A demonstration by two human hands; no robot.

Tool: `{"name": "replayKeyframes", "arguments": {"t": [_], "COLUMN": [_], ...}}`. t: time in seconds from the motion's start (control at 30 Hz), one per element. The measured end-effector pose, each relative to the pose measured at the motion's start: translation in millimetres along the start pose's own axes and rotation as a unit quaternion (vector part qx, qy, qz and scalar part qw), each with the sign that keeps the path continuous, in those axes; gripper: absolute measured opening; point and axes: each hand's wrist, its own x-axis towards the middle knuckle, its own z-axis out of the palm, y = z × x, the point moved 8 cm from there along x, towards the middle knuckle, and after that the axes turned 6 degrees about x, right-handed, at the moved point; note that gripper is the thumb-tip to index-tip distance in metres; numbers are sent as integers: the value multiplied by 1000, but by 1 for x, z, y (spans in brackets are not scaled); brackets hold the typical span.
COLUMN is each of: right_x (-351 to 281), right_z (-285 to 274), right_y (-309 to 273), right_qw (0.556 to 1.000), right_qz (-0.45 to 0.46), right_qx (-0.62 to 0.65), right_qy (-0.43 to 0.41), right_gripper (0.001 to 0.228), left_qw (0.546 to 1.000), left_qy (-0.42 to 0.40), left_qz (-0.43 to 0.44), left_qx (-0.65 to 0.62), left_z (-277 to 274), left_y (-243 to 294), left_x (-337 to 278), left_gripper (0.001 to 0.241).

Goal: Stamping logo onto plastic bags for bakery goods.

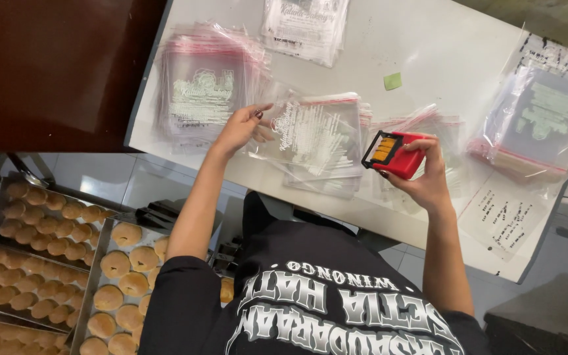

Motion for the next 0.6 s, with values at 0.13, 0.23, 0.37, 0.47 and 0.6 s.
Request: {"name": "replayKeyframes", "arguments": {"t": [0.13, 0.23, 0.37, 0.47, 0.6], "right_x": [8, 14, 25, 31, 41], "right_z": [0, 12, 41, 67, 103], "right_y": [7, 4, -13, -22, -34], "right_qw": [1000, 999, 995, 988, 971], "right_qz": [-1, 0, -20, -37, -52], "right_qx": [-10, -20, -57, -80, -137], "right_qy": [-9, -29, -81, -126, -191], "right_gripper": [64, 62, 64, 65, 62], "left_qw": [1000, 998, 998, 998, 998], "left_qy": [-5, -3, 4, 9, 21], "left_qz": [-17, -46, -49, -52, -57], "left_qx": [-17, -38, -50, -35, -10], "left_z": [-2, -4, -5, -6, -8], "left_y": [7, 13, 18, 23, 24], "left_x": [-10, -21, -28, -34, -37], "left_gripper": [44, 46, 51, 51, 50]}}
